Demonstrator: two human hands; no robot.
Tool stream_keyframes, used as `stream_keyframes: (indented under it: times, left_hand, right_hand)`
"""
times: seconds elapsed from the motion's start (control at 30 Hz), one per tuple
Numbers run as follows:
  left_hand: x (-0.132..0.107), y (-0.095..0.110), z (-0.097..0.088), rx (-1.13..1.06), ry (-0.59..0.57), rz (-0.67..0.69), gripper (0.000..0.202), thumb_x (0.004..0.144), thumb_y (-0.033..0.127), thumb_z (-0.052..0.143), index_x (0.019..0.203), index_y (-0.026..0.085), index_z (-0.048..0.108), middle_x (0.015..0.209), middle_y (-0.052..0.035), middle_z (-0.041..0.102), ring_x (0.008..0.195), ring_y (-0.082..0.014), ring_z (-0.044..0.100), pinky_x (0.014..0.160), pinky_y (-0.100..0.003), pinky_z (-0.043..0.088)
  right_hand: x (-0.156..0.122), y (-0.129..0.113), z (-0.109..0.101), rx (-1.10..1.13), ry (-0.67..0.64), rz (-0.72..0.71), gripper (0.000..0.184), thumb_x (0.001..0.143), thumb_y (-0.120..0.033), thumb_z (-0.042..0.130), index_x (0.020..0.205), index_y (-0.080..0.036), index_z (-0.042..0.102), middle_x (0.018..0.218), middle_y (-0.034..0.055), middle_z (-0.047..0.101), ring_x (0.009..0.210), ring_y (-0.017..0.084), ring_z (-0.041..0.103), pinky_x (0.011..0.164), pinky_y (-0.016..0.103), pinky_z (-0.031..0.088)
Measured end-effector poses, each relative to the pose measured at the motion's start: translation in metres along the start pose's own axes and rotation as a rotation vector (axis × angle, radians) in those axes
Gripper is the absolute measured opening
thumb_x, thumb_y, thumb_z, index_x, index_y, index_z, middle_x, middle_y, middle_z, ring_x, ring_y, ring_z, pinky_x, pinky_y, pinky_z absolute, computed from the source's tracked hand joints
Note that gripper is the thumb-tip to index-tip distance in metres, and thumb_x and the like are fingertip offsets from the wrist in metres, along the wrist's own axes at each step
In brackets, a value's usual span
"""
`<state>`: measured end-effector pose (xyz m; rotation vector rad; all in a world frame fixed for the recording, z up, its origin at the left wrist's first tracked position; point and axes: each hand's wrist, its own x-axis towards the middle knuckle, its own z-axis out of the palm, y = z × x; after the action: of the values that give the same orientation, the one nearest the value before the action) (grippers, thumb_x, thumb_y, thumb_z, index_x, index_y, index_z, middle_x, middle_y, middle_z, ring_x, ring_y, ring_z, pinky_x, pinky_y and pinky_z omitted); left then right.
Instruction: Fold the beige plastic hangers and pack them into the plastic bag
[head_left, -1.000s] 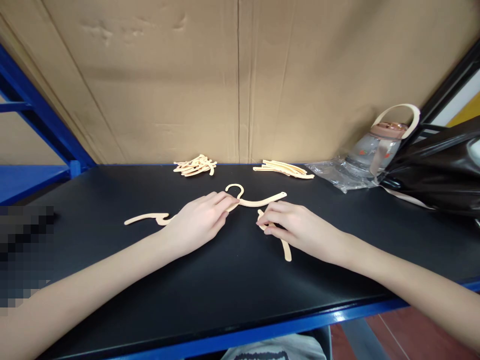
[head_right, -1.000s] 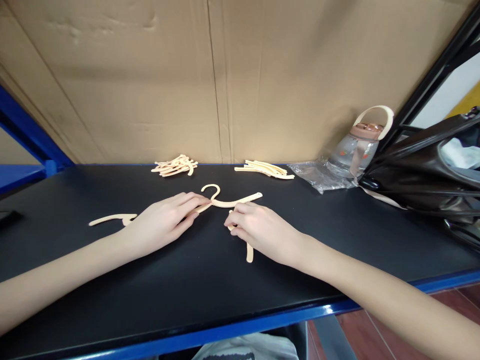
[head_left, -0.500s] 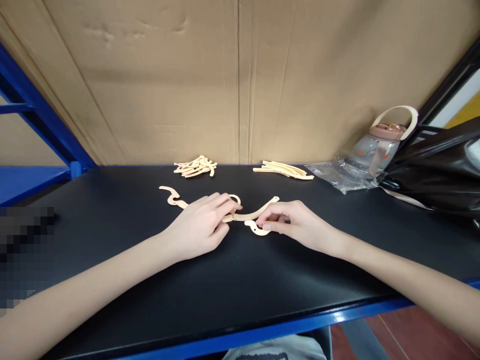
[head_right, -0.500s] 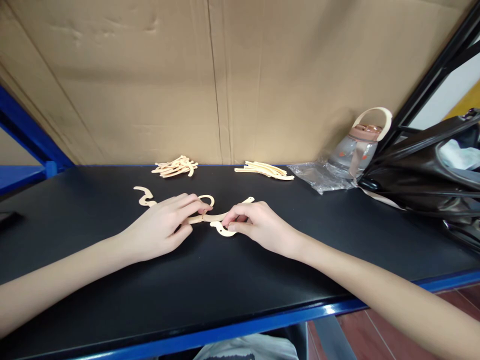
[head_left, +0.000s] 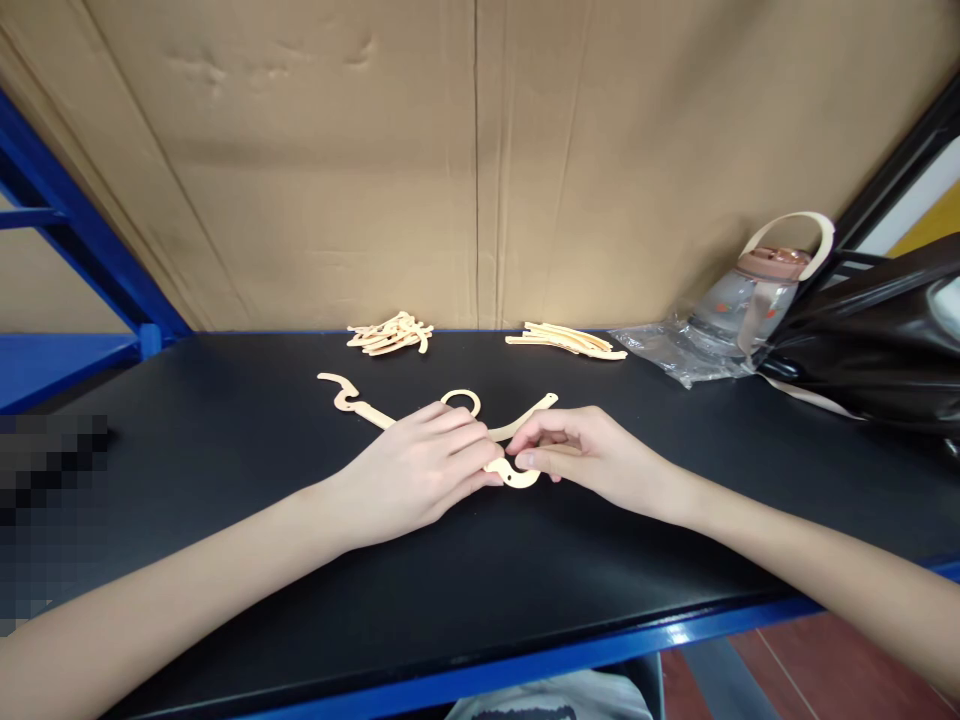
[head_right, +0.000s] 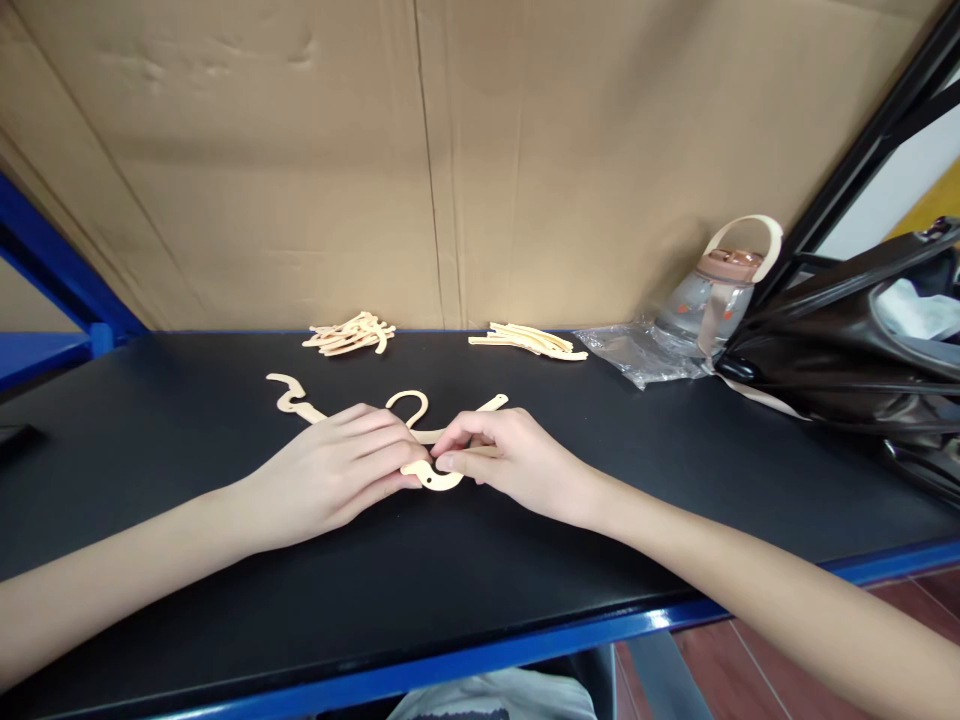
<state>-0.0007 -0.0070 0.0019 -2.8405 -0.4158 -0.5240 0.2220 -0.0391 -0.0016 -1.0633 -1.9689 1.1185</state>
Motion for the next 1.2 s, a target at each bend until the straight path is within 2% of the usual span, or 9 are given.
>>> stream_keyframes:
  times: [0.13,0.23,0.4,0.53,0.63,0.77,0.97,1.1,1.2]
  left_hand:
    - [0.0,0.001,0.001,0.02,-0.011,-0.037,0.033,0.101,0.027,0.032,0.096,0.016,0.063,0.089,-0.0042,0.067,0.085,-0.018,0.057,0.077,-0.033,0.04]
    - [0.0,0.0,0.001,0.047,0.001,-0.07,0.033,0.101,0.028,0.033,0.097,0.015,0.063,0.087,-0.0052,0.066,0.084,-0.0185,0.057,0.075,-0.033,0.041]
    - [-0.001,-0.003,0.002,0.068,0.023,-0.106,0.032,0.1,0.028,0.034,0.094,0.015,0.064,0.086,-0.0052,0.066,0.08,-0.0182,0.056,0.071,-0.031,0.041]
    - [-0.001,-0.005,0.002,0.036,-0.019,-0.077,0.031,0.1,0.024,0.033,0.096,0.015,0.063,0.088,-0.006,0.065,0.082,-0.0188,0.057,0.072,-0.032,0.043]
    - [-0.001,-0.005,0.004,0.04,-0.046,-0.093,0.028,0.099,0.021,0.034,0.1,0.015,0.061,0.093,-0.0064,0.064,0.086,-0.0199,0.057,0.074,-0.032,0.044]
    - [-0.004,-0.008,0.008,0.053,-0.118,-0.163,0.022,0.097,0.025,0.041,0.105,0.015,0.059,0.103,-0.0066,0.062,0.089,-0.0206,0.058,0.076,-0.034,0.044]
    - [-0.006,-0.013,0.01,0.035,-0.159,-0.193,0.025,0.096,0.025,0.045,0.117,0.019,0.056,0.105,-0.0049,0.062,0.093,-0.0205,0.057,0.079,-0.034,0.043]
    - [-0.006,-0.013,0.011,0.01,-0.156,-0.169,0.022,0.096,0.029,0.046,0.111,0.018,0.059,0.102,-0.0049,0.062,0.091,-0.0203,0.056,0.079,-0.033,0.041]
    - [-0.005,-0.012,0.011,-0.025,-0.148,-0.157,0.02,0.098,0.026,0.042,0.104,0.018,0.06,0.097,-0.0037,0.06,0.089,-0.0189,0.054,0.078,-0.032,0.04]
  right_hand:
    - [0.002,0.003,-0.002,-0.029,-0.007,0.002,0.017,0.088,-0.031,0.057,0.085,-0.016,0.065,0.077,0.0001,0.061,0.064,0.01,0.051,0.056,0.022,0.041]
    - [0.002,0.004,-0.003,-0.074,-0.043,-0.031,0.023,0.093,-0.035,0.05,0.092,-0.017,0.064,0.081,0.0003,0.062,0.062,0.009,0.05,0.058,0.022,0.042]
    - [-0.001,0.001,0.0,-0.409,-0.022,-0.146,0.028,0.087,-0.041,0.061,0.106,-0.021,0.06,0.074,-0.0038,0.059,0.06,0.009,0.047,0.057,0.021,0.035]
    - [-0.002,0.002,0.002,-0.572,-0.029,-0.236,0.017,0.091,-0.036,0.056,0.095,-0.021,0.06,0.086,-0.0011,0.065,0.06,0.009,0.05,0.058,0.021,0.034]
    - [-0.002,0.003,0.001,-0.634,-0.019,-0.25,0.019,0.093,-0.036,0.053,0.084,-0.02,0.057,0.075,-0.0032,0.062,0.056,0.008,0.048,0.056,0.021,0.033]
    - [-0.002,0.001,-0.003,-0.68,0.016,-0.251,0.025,0.095,-0.037,0.048,0.078,-0.019,0.051,0.075,-0.002,0.057,0.061,0.01,0.049,0.059,0.022,0.035]
    - [0.0,0.001,-0.006,-0.696,0.014,-0.178,0.017,0.097,-0.031,0.041,0.091,-0.019,0.052,0.085,0.0017,0.058,0.073,0.015,0.055,0.068,0.026,0.04]
    - [0.002,0.007,-0.005,-0.696,-0.023,-0.105,0.02,0.097,-0.026,0.039,0.114,-0.02,0.047,0.078,-0.0003,0.058,0.069,0.016,0.055,0.065,0.027,0.038]
    - [0.003,0.01,-0.004,-0.715,-0.026,-0.078,0.021,0.097,-0.032,0.04,0.111,-0.022,0.051,0.076,-0.0012,0.058,0.066,0.015,0.055,0.063,0.026,0.036]
